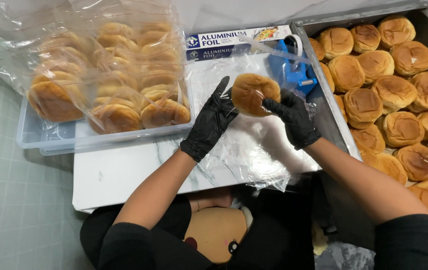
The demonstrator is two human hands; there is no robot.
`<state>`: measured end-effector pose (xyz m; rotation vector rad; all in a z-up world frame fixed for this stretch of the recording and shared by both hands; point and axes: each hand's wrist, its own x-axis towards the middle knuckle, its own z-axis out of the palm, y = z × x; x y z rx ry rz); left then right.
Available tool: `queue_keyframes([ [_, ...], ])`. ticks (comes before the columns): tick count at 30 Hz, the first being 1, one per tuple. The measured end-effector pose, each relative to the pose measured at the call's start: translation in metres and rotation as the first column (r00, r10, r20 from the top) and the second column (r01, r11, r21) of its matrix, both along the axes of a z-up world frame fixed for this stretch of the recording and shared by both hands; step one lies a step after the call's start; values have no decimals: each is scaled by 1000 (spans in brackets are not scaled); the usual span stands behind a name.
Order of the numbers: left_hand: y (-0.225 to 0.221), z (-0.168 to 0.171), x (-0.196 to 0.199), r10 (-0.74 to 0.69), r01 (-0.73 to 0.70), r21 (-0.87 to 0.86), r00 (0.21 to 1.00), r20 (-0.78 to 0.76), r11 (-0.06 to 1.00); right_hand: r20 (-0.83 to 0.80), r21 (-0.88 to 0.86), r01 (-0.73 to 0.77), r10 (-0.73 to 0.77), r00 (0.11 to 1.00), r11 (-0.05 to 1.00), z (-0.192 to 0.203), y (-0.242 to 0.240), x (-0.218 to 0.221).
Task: Wrapping individual bread buns in plastic wrap and placing them into larger plastic bags for storage or sale.
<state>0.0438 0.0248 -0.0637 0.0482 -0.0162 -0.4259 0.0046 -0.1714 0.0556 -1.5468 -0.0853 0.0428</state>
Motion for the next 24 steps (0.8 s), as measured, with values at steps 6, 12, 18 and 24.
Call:
queue_keyframes([
  [6,6,-6,0,120,-180,233,961,250,956,10,0,62,-62,998,998,-1,-18,17],
  [12,-5,38,-32,20,-125,483,976,216,867,89,-264,-18,43,995,964,-6,-21,17],
  [18,-11,56,-48,7,-266,742,943,332,615,132,-225,-68,100,986,972,-32,-24,23],
  [24,-7,71,-53,100,-260,712,961,260,652,217,-103,-73,94,972,992,-39,-49,36],
])
